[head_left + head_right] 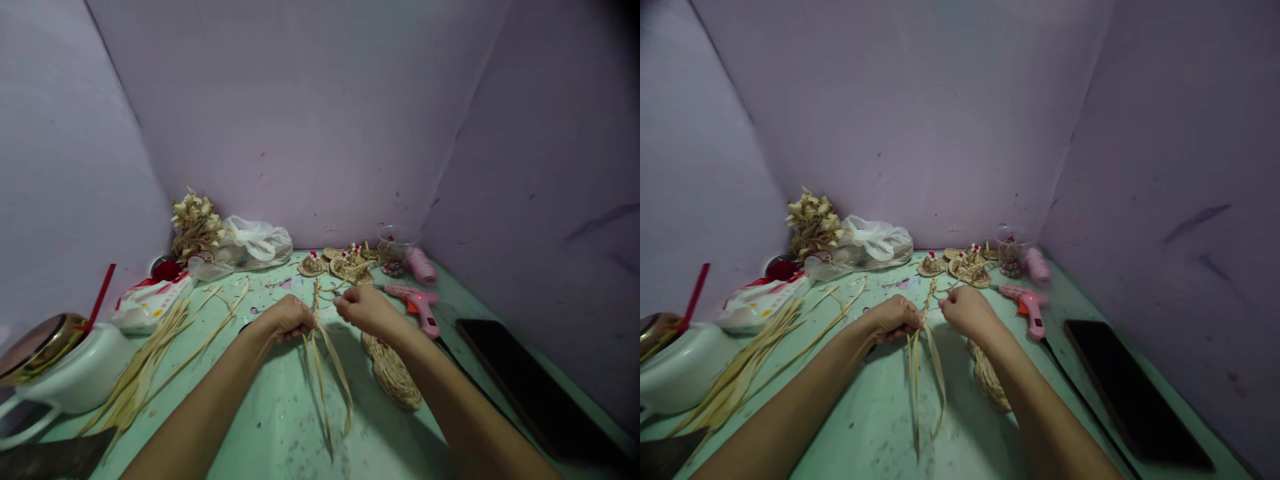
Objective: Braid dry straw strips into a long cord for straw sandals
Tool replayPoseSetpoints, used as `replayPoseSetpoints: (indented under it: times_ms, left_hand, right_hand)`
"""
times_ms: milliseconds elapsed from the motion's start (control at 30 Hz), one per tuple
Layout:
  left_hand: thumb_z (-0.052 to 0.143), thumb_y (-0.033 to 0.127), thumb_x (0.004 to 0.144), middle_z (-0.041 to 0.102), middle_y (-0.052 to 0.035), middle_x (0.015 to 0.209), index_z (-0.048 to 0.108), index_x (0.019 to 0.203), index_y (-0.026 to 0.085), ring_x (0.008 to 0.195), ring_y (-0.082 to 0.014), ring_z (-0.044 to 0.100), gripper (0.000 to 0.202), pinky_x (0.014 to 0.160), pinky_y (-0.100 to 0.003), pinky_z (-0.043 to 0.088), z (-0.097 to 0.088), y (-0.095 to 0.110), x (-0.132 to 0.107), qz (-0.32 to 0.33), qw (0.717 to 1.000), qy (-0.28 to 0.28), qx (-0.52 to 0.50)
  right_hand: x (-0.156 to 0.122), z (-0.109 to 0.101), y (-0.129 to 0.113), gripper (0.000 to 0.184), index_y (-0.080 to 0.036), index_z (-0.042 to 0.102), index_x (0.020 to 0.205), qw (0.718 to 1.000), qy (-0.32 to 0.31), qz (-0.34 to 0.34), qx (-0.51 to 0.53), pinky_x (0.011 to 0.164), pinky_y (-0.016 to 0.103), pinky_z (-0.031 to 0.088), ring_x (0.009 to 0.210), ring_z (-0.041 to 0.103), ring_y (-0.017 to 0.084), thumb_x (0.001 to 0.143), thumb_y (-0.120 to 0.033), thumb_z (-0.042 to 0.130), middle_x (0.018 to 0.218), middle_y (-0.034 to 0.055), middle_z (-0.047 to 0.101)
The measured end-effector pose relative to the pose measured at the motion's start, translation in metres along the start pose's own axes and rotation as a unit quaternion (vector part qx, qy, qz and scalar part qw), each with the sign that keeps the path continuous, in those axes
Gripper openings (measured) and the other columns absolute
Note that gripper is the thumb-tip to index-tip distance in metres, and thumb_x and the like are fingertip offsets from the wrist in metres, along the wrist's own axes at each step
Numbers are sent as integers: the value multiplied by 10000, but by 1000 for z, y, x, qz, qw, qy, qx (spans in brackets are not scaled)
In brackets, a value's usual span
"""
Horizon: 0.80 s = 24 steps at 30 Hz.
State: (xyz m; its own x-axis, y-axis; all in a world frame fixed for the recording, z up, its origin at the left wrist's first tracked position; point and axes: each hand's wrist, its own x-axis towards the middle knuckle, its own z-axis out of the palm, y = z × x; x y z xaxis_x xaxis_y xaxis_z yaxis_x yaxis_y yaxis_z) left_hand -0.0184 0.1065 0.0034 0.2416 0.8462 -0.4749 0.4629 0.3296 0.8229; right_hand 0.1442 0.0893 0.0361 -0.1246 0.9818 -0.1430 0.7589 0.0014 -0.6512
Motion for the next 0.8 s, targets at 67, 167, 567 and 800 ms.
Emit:
replayPoseSetpoints:
  times_ms: [67, 167, 567, 800]
  left_hand:
    - [570, 258, 508, 386, 53, 361, 546, 563, 129, 290, -46, 288, 142, 295, -170, 145, -2, -3, 2, 5, 1000, -13, -6]
    - [550, 258, 519, 360, 57, 352, 506, 531, 141, 289, -45, 275, 125, 294, -168, 147, -2, -5, 3, 18, 999, -26, -14]
    - [494, 167, 496, 390, 47, 354, 518, 504, 139, 286, -60, 291, 38, 302, -192, 197, 4, -2, 0, 30, 997, -13, 65]
    - [514, 194, 568, 521, 2, 447, 577, 562, 121, 319, -54, 322, 97, 342, -191, 248, -11, 9, -15, 42, 986, -18, 159]
  right_hand:
    - [5, 9, 2, 135, -120, 567, 617, 992, -25, 33, 116, 470, 191, 336, 460, 442, 81, 695, -205, 498, 507, 8, 518]
    - [6, 27, 2, 110, -123, 533, 629, 933, -165, 77, 311, 504, 210, 409, 466, 482, 90, 704, -140, 455, 505, 2, 507]
    - [16, 46, 15, 108, -129, 483, 486, 942, -122, 84, 302, 309, 182, 142, 290, 242, 24, 591, -117, 507, 363, -55, 407]
    - [15, 54, 20, 89, -139, 479, 469, 947, -104, 57, 298, 333, 203, 121, 301, 220, 30, 551, -148, 513, 339, -71, 360]
